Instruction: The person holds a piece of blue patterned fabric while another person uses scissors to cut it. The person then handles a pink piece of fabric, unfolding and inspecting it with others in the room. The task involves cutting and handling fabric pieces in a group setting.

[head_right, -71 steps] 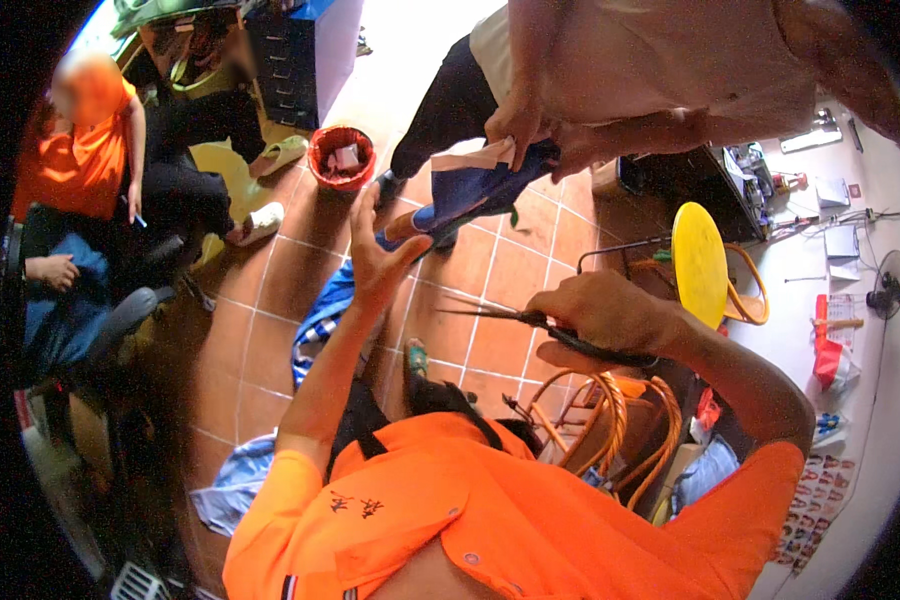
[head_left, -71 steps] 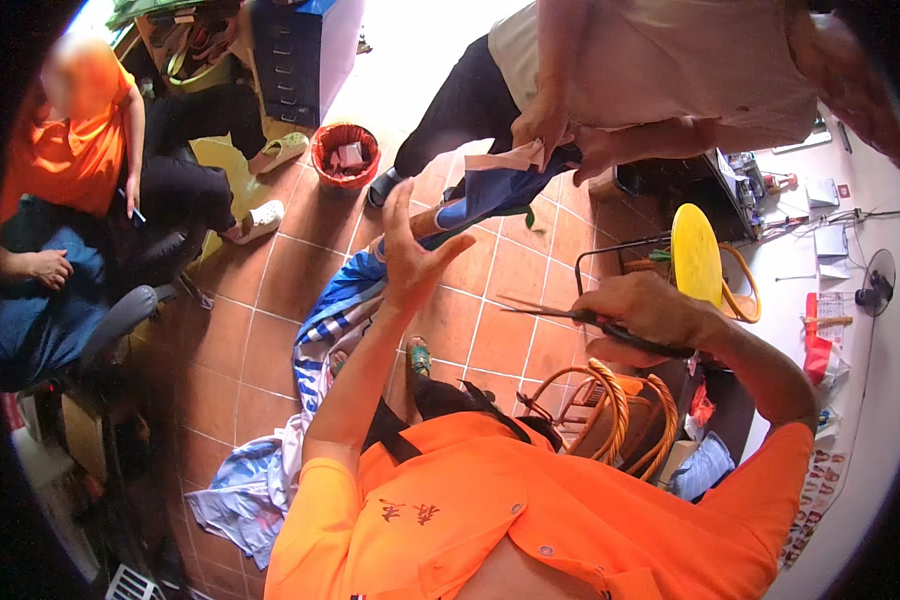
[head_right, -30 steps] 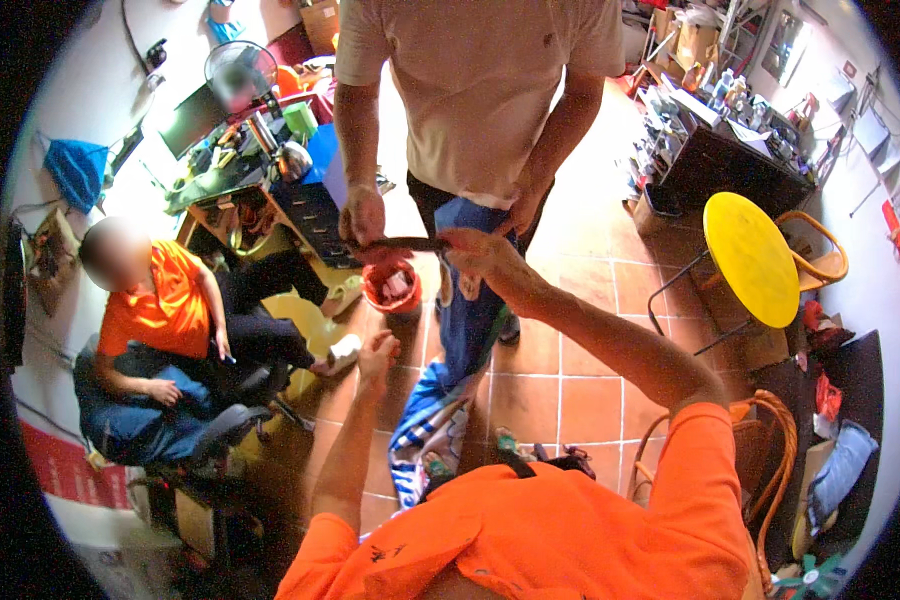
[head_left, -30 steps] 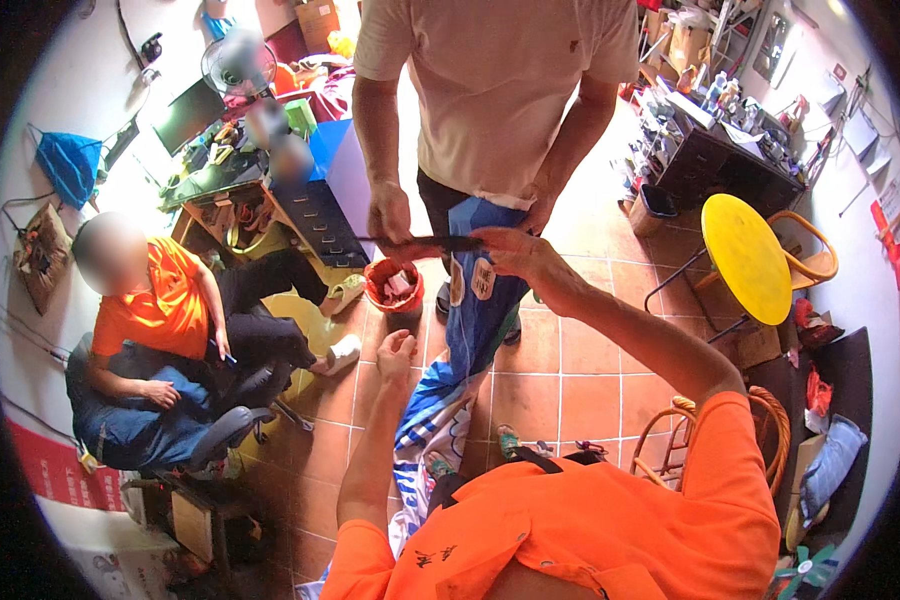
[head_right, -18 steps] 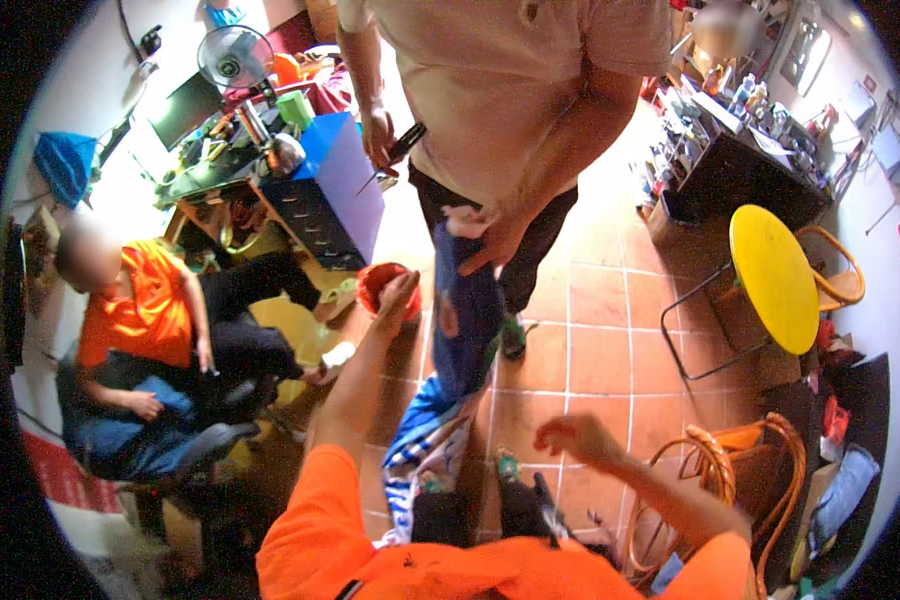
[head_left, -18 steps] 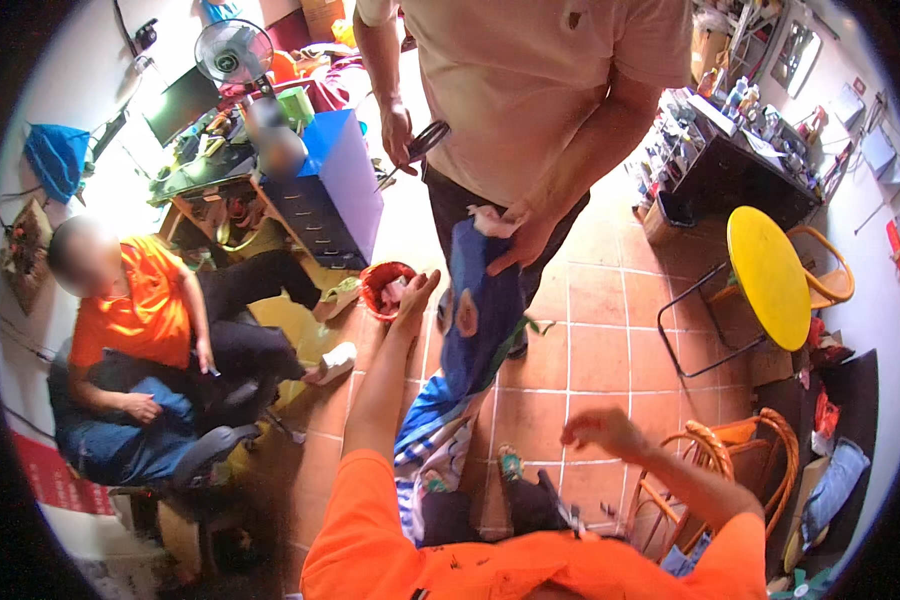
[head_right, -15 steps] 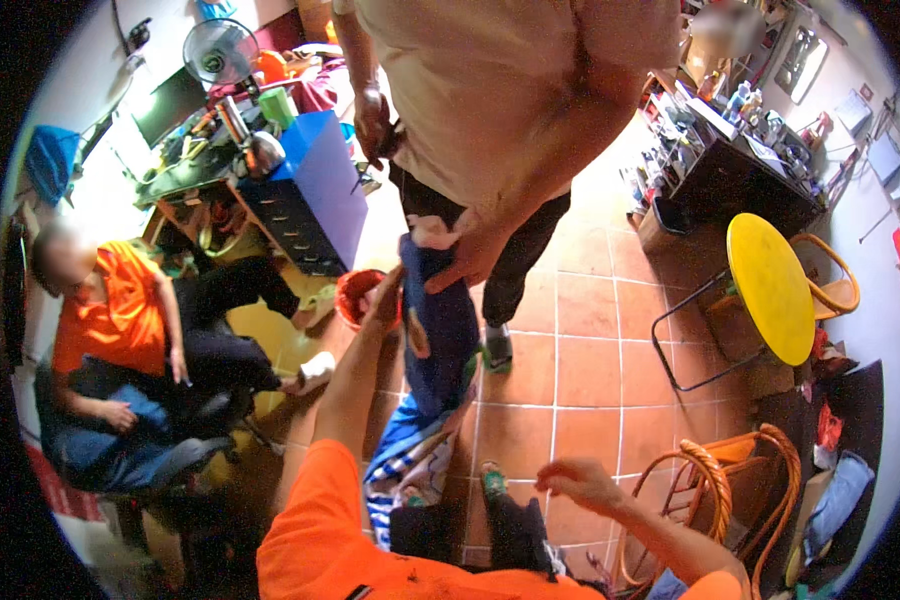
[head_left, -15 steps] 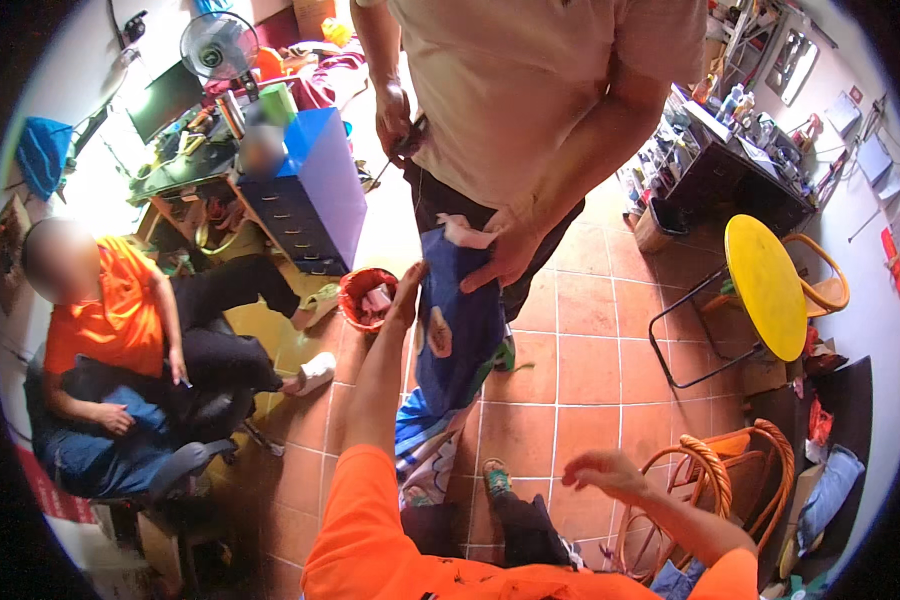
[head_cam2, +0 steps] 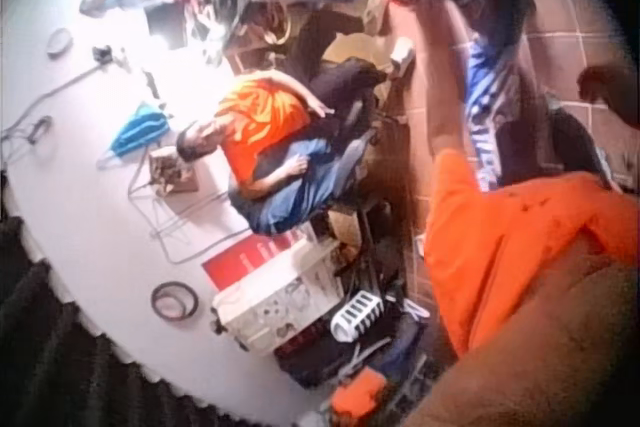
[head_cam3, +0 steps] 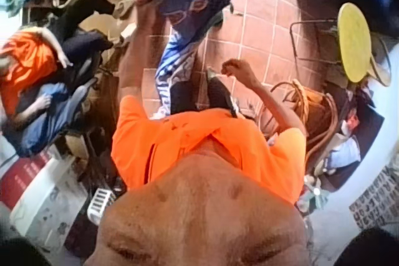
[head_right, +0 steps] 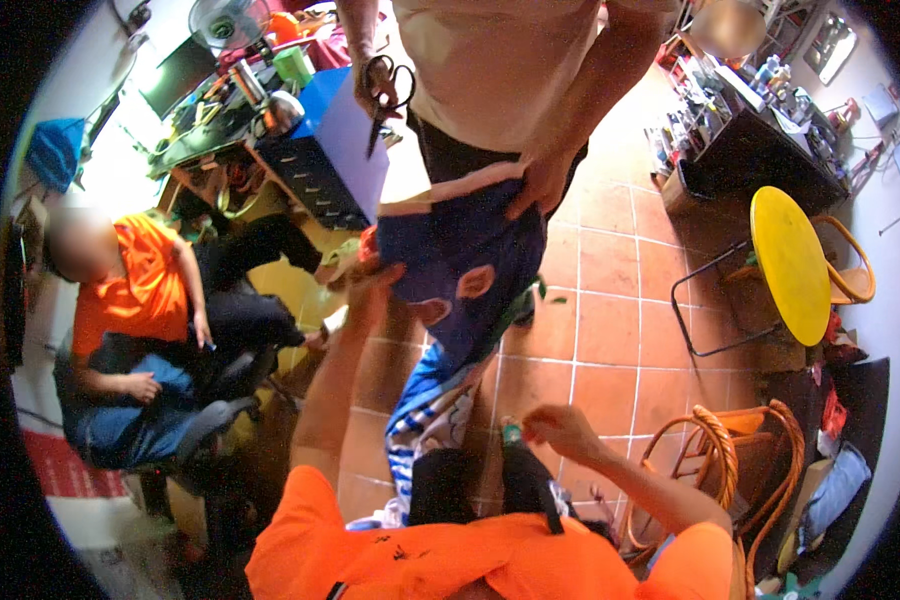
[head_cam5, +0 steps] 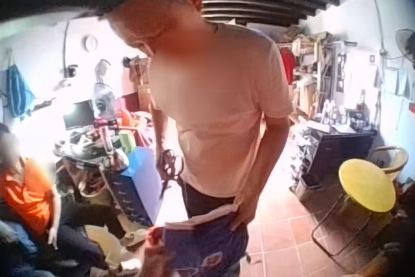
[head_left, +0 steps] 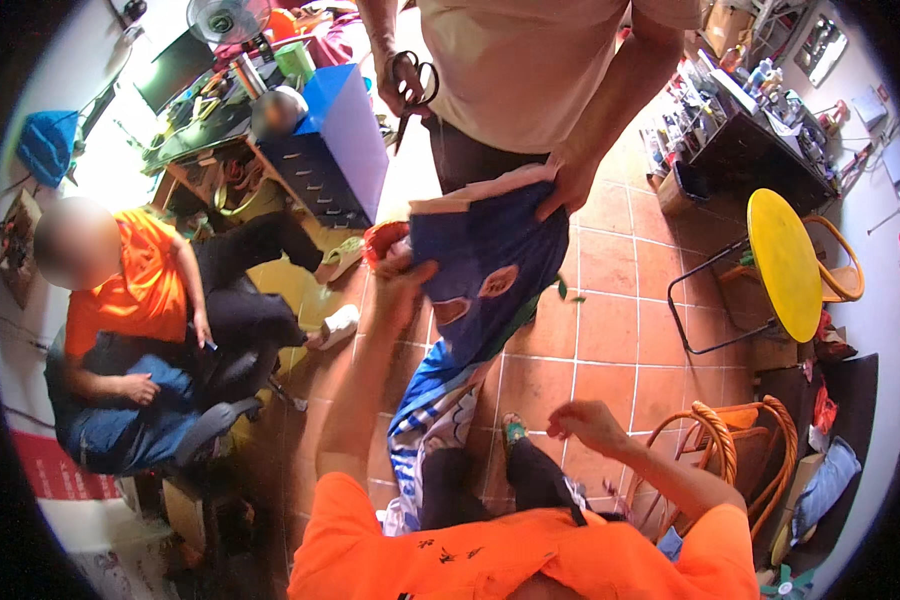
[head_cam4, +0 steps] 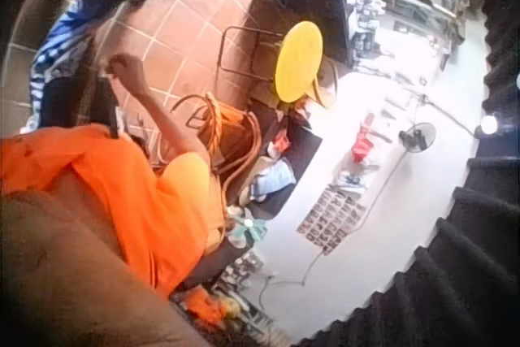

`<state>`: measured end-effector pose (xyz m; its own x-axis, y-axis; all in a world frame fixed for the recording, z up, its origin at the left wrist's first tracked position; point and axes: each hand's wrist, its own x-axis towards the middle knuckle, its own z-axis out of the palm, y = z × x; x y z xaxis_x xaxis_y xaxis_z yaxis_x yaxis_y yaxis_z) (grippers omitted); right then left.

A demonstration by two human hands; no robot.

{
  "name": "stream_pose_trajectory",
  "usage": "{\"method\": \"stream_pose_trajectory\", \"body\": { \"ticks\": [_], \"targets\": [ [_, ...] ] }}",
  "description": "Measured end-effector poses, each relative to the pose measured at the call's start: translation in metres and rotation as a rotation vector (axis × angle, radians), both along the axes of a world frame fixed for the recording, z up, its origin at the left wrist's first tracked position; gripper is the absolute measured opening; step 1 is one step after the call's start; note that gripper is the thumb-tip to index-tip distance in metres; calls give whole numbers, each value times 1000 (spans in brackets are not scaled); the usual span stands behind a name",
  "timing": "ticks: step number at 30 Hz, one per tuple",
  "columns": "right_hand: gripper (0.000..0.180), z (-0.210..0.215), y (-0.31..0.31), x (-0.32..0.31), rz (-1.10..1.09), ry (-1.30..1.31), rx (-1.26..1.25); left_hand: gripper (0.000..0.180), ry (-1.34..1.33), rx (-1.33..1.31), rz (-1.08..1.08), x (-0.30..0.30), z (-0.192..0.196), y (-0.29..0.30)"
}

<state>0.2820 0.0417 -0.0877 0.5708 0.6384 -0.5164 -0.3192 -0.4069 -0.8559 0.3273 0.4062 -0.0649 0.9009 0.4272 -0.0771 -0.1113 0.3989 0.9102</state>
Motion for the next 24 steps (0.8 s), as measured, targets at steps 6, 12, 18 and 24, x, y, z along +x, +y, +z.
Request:
{"method": "stream_pose_trajectory", "body": {
  "ticks": [6, 12, 18, 24],
  "targets": [
    [27, 31, 75, 18, -312, 303, 348, 5, -129, 572, 399, -40, -17, -108],
    [68, -81, 129, 55, -538, 1075, 1131, 10, -160, 843, 552, -27, 6, -144],
    [38, -84, 176, 66, -635, 249, 947, 12, -142, 1004, 625, -24, -6, -138],
    [31, -119, 164, 89, -497, 89, 750, 16, 81, 753, 565, -19, -12, -153]
  ]
}}
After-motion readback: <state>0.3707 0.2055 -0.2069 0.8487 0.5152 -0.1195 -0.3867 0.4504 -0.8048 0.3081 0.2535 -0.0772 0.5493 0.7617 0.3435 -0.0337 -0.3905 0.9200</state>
